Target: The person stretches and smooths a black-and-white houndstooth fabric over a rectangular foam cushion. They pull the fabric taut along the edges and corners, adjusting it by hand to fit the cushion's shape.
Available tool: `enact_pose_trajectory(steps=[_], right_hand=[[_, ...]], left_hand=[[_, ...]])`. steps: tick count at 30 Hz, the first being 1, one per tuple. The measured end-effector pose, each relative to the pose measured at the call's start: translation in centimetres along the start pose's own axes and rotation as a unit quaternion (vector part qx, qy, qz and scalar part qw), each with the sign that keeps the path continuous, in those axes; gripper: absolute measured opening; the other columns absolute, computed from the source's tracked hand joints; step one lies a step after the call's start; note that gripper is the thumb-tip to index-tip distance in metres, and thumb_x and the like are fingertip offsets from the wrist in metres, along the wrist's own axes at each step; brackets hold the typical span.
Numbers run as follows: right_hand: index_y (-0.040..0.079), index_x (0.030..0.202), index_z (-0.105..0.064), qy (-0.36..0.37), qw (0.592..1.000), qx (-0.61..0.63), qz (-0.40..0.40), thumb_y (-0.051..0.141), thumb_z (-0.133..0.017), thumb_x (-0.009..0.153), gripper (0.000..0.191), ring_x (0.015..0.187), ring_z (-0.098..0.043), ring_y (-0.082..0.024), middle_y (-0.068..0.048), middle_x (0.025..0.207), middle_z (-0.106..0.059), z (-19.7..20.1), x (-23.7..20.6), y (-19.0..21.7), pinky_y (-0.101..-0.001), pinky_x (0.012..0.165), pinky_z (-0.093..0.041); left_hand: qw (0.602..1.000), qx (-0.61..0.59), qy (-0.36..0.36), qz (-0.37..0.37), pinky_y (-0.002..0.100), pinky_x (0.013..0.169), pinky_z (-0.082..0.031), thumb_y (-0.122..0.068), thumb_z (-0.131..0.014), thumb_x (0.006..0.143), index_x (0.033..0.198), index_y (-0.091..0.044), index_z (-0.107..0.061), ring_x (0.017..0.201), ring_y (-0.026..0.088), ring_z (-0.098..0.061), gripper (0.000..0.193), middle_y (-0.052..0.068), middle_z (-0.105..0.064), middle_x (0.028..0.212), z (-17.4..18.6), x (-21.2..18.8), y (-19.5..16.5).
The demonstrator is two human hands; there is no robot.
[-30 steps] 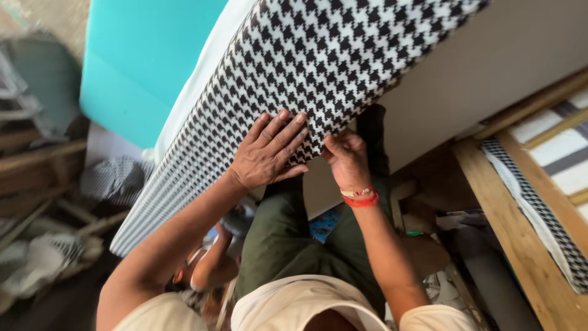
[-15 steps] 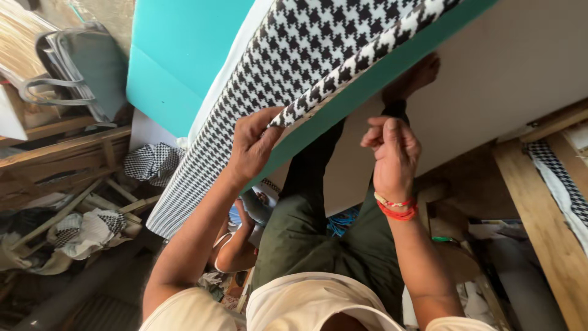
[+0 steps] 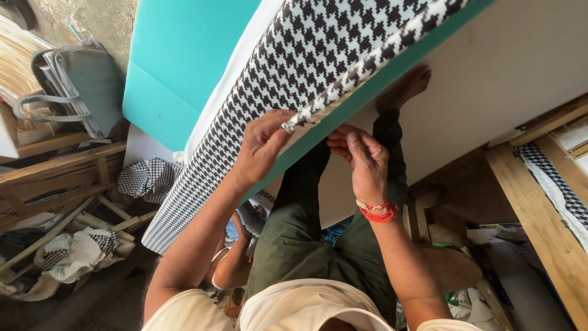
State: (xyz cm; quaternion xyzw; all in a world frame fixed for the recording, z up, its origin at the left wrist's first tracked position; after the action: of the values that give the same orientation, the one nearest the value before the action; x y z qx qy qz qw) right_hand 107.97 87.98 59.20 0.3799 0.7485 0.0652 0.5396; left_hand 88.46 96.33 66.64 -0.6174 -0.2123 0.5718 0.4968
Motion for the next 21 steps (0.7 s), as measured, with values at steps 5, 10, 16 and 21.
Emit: enact_pose_trajectory(steps=[5, 10, 16, 21], right_hand=[[-0.001, 0.117, -0.068, 0.008, 0.991, 0.134, -0.013, 0.033, -0.058, 0.108, 0.036, 0.097, -0.072, -0.022, -0.012, 0.107, -0.073, -0.5, -0.5, 0.4, -0.0367, 0.086, -0.06], [0.006, 0.111, -0.07, 0.081, 0.977, 0.176, -0.089, 0.064, -0.052, 0.093, 0.063, 0.086, -0.072, -0.017, -0.009, 0.1, -0.074, 0.2, -1.0, -1.4, -0.031, 0.076, -0.06], [0.003, 0.08, -0.059, -0.001, 0.991, 0.135, -0.019, 0.006, -0.079, 0.113, 0.039, 0.075, -0.059, -0.014, -0.003, 0.078, -0.06, 4.8, 1.6, -5.8, -0.0304, 0.066, -0.052], [0.004, 0.1, -0.071, -0.045, 0.996, 0.066, -0.028, 0.008, -0.069, 0.096, 0.005, 0.085, -0.068, -0.013, -0.002, 0.092, -0.07, 5.9, 4.6, -10.2, -0.0301, 0.077, -0.06]], left_hand=[[0.963, 0.237, 0.013, -0.131, 0.046, 0.106, -0.047, -0.03, -0.064, 0.098, 0.122, -0.011, -0.071, 0.124, 0.034, -0.058, 0.031, 0.012, -0.065, 0.133, -3.0, -1.2, -3.1], [0.923, 0.346, -0.009, -0.17, 0.047, 0.106, -0.043, -0.029, -0.076, 0.098, 0.134, -0.012, -0.07, 0.129, 0.035, -0.053, 0.04, 0.012, -0.055, 0.144, -5.1, -2.4, -3.0], [0.88, 0.418, -0.092, -0.207, 0.054, 0.127, -0.032, -0.017, -0.08, 0.1, 0.151, -0.022, -0.054, 0.147, 0.026, -0.044, 0.058, 0.005, -0.044, 0.161, -3.6, -0.7, -1.4], [0.885, 0.442, -0.067, -0.131, 0.061, 0.133, -0.006, -0.054, -0.066, 0.114, 0.167, -0.004, -0.028, 0.162, 0.045, -0.009, 0.082, 0.025, -0.01, 0.172, -3.7, 4.8, -1.0]])
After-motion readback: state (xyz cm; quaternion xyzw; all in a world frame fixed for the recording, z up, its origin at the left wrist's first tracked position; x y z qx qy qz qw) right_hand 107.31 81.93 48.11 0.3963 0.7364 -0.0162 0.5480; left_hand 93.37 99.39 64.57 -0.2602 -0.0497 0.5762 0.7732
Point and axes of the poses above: each hand's wrist, its own x-axis towards the middle knuckle, its own z-axis out of the back of the hand, y = z × x, the point moved 8 cm from there along x, towards the middle knuckle
